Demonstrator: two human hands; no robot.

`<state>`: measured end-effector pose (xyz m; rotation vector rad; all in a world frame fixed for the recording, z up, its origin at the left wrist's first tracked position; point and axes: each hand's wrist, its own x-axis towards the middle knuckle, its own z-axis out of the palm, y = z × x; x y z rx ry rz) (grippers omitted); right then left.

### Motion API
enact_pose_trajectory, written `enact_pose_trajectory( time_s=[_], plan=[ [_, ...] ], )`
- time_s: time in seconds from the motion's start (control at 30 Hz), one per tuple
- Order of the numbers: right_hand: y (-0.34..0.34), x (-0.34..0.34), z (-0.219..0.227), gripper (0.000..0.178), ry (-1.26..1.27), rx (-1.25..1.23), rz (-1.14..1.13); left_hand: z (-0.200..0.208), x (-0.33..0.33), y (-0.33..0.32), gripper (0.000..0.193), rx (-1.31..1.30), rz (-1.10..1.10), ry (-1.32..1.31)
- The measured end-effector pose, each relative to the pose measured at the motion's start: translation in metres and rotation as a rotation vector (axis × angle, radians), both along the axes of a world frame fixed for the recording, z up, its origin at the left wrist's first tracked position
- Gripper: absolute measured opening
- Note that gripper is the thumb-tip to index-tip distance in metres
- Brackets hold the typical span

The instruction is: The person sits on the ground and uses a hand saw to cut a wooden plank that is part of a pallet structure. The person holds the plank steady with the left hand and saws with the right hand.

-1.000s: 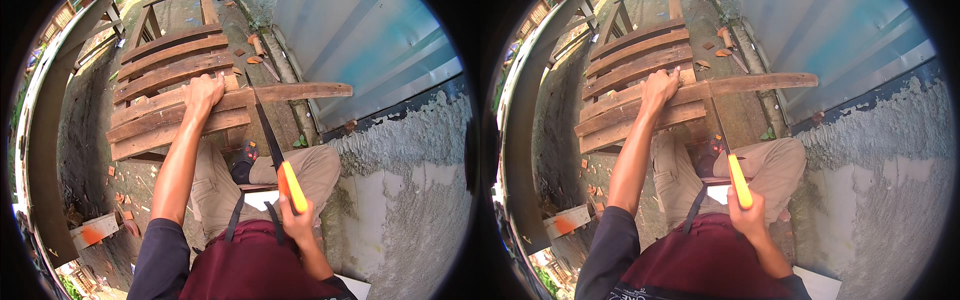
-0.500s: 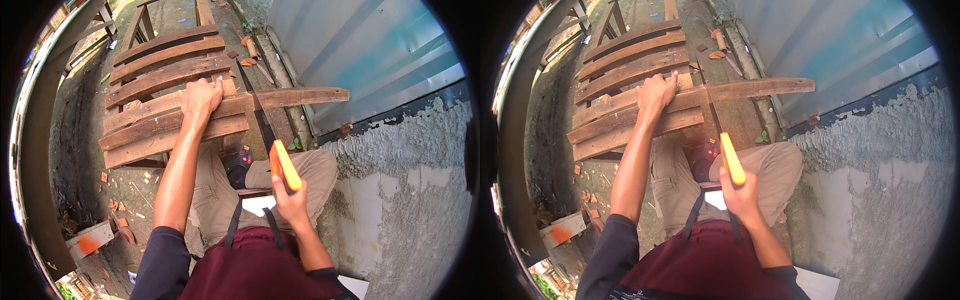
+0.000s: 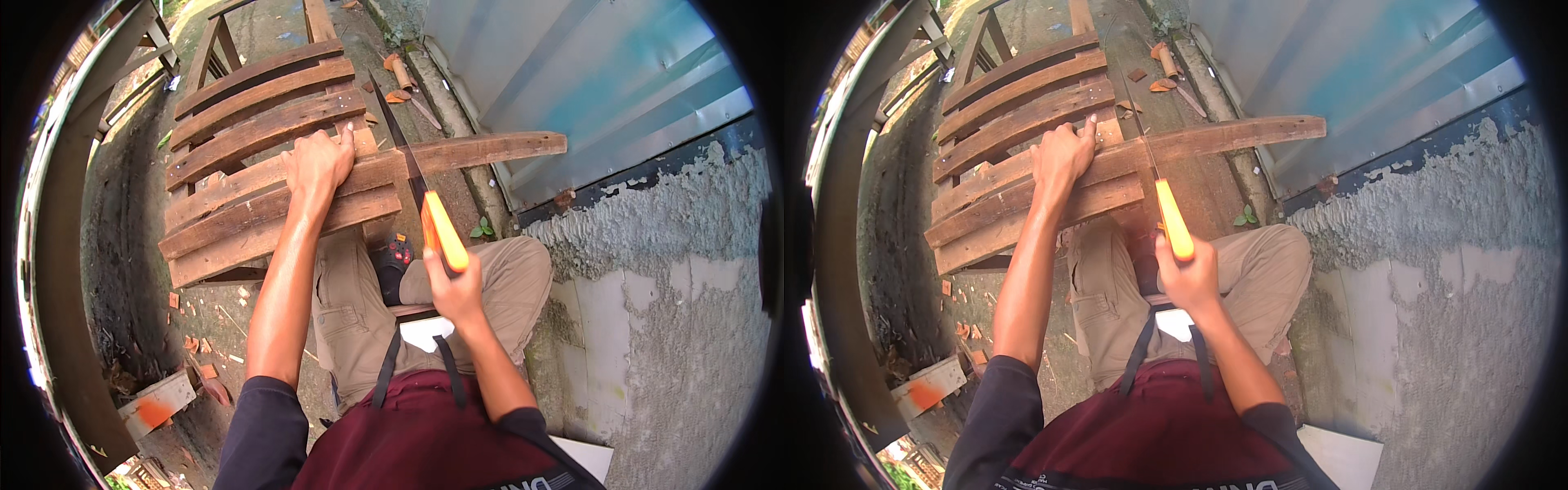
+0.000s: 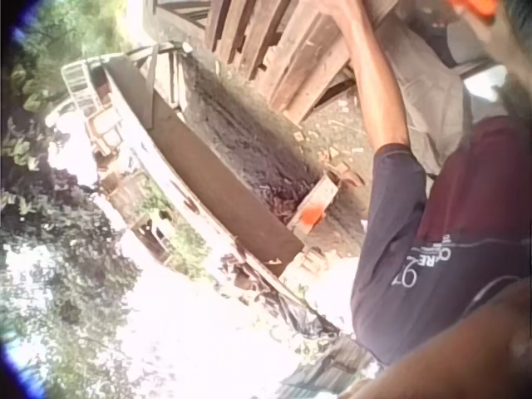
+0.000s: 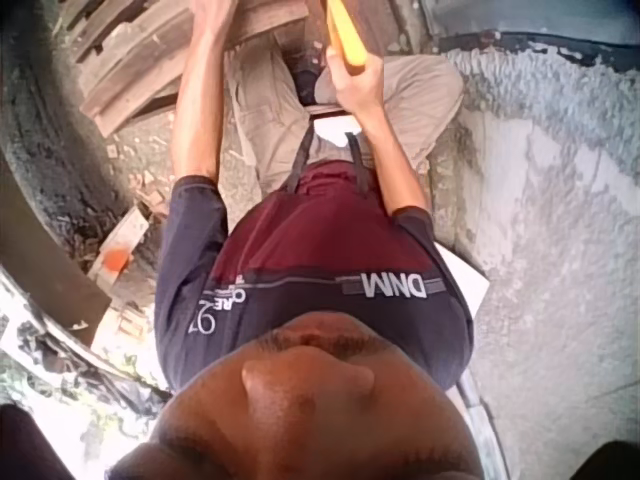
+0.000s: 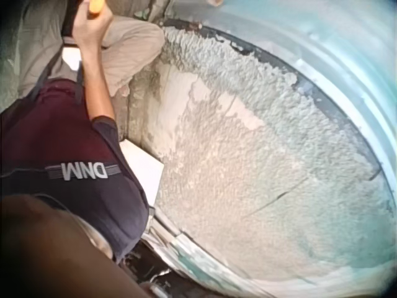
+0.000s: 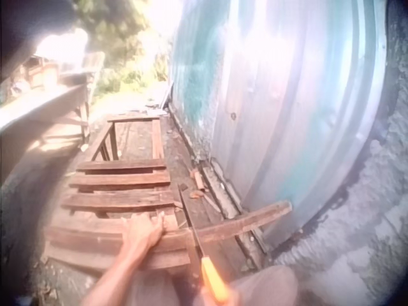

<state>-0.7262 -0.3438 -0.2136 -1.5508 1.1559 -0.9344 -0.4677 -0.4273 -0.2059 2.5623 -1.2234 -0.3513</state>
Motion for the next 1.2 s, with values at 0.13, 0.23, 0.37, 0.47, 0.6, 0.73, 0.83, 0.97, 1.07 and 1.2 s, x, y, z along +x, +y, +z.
enact_pose_trajectory(
  time_s=[0.13,0.23,0.37,0.47,0.6,0.73,0.83,0.97,1.07,1.2],
  plan=[
    [0.112,-0.113,0.025,0.015,0.140,0.044,0.096,0.000,0.002,-0.003,0.072,-0.021,0.025,-0.011],
    [0.114,-0.108,0.040,0.011,0.150,0.026,0.066,-0.001,-0.001,-0.003,0.071,-0.055,0.030,-0.027],
    [-0.043,0.010,-0.024,0.029,-0.064,0.042,0.034,0.003,-0.005,-0.010,0.074,-0.034,0.002,-0.038],
    [-0.062,0.034,-0.015,0.029,-0.025,-0.045,0.014,0.000,-0.002,-0.008,0.072,0.001,-0.006,-0.042],
    [0.034,-0.051,-0.005,0.021,0.014,0.026,0.111,-0.005,0.008,-0.007,0.071,-0.001,0.034,-0.039],
    [0.100,-0.120,0.024,0.016,0.167,-0.131,0.166,-0.001,-0.001,-0.004,0.069,-0.079,0.026,-0.034],
    [0.071,-0.096,0.021,0.015,0.075,-0.010,0.113,-0.002,-0.004,-0.004,0.068,-0.074,0.014,-0.021],
    [-0.051,0.033,-0.026,0.028,-0.025,0.001,-0.035,-0.003,-0.007,-0.013,0.070,-0.071,-0.004,-0.043],
    [-0.047,0.030,-0.031,0.027,-0.047,-0.083,-0.019,-0.001,-0.001,-0.010,0.071,-0.012,0.005,-0.016],
    [0.050,-0.071,-0.020,0.017,0.019,-0.048,0.109,0.004,0.000,-0.002,0.069,-0.049,-0.002,0.000]
  ],
)
